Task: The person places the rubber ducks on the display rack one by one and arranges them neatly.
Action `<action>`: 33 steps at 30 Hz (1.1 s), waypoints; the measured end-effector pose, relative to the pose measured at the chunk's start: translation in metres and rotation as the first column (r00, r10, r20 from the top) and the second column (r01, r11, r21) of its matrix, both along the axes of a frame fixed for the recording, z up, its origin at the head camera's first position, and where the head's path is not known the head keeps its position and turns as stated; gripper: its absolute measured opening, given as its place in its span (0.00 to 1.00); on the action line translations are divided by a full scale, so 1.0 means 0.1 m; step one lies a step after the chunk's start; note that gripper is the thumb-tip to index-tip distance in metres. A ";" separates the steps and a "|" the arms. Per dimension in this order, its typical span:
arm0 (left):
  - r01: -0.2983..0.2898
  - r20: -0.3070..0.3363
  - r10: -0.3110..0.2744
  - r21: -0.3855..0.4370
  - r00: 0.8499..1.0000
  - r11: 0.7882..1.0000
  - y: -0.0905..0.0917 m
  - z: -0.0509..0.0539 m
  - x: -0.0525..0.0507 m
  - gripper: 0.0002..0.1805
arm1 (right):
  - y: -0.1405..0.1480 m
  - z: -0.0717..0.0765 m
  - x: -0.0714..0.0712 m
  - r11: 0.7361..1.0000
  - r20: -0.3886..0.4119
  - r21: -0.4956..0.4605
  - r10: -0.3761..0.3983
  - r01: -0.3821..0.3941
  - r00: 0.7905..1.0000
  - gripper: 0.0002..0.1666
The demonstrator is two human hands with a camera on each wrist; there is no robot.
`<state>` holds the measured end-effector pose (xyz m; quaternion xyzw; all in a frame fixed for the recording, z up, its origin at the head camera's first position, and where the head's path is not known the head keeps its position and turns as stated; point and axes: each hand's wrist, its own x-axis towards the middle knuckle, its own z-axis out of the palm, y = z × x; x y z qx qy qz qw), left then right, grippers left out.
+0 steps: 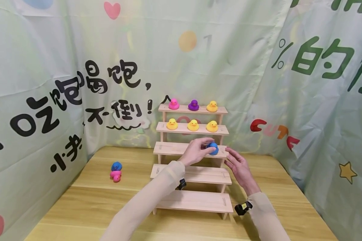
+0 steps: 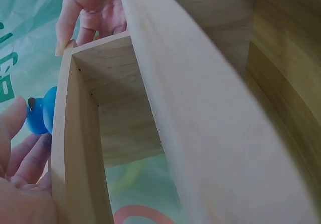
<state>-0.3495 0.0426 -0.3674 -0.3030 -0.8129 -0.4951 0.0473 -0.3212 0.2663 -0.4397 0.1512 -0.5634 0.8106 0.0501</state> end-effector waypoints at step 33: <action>-0.010 0.042 0.000 0.235 0.999 0.972 -0.81 0.01 0.08 0.10 | -0.02 -0.01 0.02 1.000 -0.008 -0.011 -0.019 0.019 1.000 0.19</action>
